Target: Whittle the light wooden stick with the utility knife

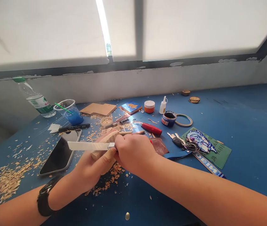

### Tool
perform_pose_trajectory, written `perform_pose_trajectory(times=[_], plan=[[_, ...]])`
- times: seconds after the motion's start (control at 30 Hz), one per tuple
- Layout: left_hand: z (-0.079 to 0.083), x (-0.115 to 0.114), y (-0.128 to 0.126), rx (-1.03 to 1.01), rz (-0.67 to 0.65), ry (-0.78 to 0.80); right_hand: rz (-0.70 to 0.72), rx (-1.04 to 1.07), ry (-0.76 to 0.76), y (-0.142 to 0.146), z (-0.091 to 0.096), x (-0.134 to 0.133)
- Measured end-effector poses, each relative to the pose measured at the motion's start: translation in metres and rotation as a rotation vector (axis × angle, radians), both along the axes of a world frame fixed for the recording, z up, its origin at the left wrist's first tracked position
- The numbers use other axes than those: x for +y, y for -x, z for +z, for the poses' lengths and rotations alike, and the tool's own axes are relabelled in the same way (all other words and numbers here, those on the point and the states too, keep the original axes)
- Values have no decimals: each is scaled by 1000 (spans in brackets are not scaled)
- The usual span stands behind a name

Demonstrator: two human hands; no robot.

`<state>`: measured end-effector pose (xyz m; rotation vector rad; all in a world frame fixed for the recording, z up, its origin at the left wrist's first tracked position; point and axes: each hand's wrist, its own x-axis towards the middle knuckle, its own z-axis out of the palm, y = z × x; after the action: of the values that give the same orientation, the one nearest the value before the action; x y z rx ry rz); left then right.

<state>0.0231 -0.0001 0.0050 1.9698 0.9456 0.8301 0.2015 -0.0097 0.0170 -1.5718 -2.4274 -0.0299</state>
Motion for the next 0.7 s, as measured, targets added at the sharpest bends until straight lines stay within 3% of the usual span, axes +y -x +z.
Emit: perform_pose_trajectory(times=[0.3, 0.53, 0.7], plan=[[4, -5, -6, -10, 105, 98, -99, -99, 117, 8, 9, -6], [7, -12, -17, -54, 179, -121, -65, -177, 200, 11, 8, -11], [4, -11, -16, 3, 289, -109, -28, -143, 190, 7, 4, -6]])
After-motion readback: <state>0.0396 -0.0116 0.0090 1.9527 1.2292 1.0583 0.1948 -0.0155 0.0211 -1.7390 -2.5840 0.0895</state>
